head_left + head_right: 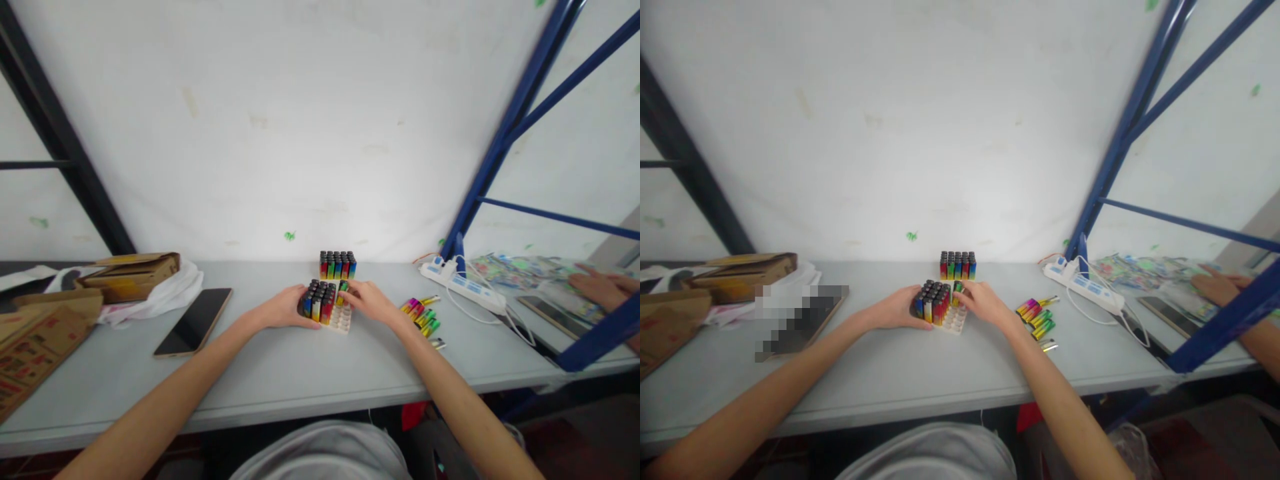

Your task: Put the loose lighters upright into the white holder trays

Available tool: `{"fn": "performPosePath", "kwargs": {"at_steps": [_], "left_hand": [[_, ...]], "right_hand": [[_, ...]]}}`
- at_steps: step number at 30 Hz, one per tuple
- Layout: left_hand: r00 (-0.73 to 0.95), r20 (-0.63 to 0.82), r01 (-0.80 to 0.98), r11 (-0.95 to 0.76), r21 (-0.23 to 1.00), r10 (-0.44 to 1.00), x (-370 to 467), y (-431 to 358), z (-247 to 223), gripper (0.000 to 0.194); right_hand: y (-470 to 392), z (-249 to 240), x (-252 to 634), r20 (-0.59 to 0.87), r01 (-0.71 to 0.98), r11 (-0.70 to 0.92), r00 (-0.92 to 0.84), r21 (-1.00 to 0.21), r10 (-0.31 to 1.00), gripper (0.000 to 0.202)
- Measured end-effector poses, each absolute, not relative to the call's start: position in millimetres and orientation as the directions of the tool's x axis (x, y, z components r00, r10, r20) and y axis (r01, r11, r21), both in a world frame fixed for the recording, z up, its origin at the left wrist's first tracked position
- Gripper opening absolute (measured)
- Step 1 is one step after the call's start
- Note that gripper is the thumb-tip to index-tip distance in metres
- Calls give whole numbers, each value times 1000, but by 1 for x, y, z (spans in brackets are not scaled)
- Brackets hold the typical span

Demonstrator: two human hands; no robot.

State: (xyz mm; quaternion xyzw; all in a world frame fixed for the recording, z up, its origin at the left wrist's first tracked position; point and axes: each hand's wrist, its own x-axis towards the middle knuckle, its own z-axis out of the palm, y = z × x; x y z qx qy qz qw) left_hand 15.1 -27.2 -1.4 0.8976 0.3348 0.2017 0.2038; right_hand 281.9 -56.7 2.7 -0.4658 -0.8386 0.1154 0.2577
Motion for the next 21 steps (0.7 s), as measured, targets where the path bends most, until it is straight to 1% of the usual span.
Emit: {"fn": "performPosePath", "kwargs": {"at_steps": [6, 8, 11, 13, 15, 16, 18, 19, 21], "left_hand": [[693, 219, 523, -689, 501, 686, 15, -27, -1, 73], [691, 208, 533, -682, 500, 693, 15, -27, -1, 71], [688, 202, 531, -673, 515, 697, 14, -27, -1, 72], [695, 203, 510, -672, 536, 689, 14, -26, 0, 75], [699, 197, 502, -668, 550, 688, 14, -26, 0, 77], [698, 193, 504, -665, 551, 690, 13, -26, 0, 77], [692, 188, 516, -659, 547, 697, 13, -26, 0, 77], [689, 186, 522, -657, 543, 701, 13, -27, 0, 76], [681, 182, 536, -652, 537, 710, 13, -27, 0, 75]], "right_hand": [[-51, -5, 284, 297, 735, 580, -500, -352, 814, 26], [-51, -7, 285, 260, 741, 581, -520, -337, 813, 24], [-54, -3, 288, 210, 716, 581, -545, -386, 812, 22], [-58, 5, 296, 214, 709, 550, -512, -442, 832, 23], [-62, 14, 311, 216, 762, 471, -419, -444, 882, 27], [-64, 19, 322, 208, 815, 405, -348, -415, 914, 27], [-66, 25, 346, 197, 922, 231, -176, -309, 965, 26], [-67, 25, 360, 162, 960, 127, -88, -249, 983, 27], [-69, 23, 385, 106, 988, -51, 67, -142, 992, 28]]}}
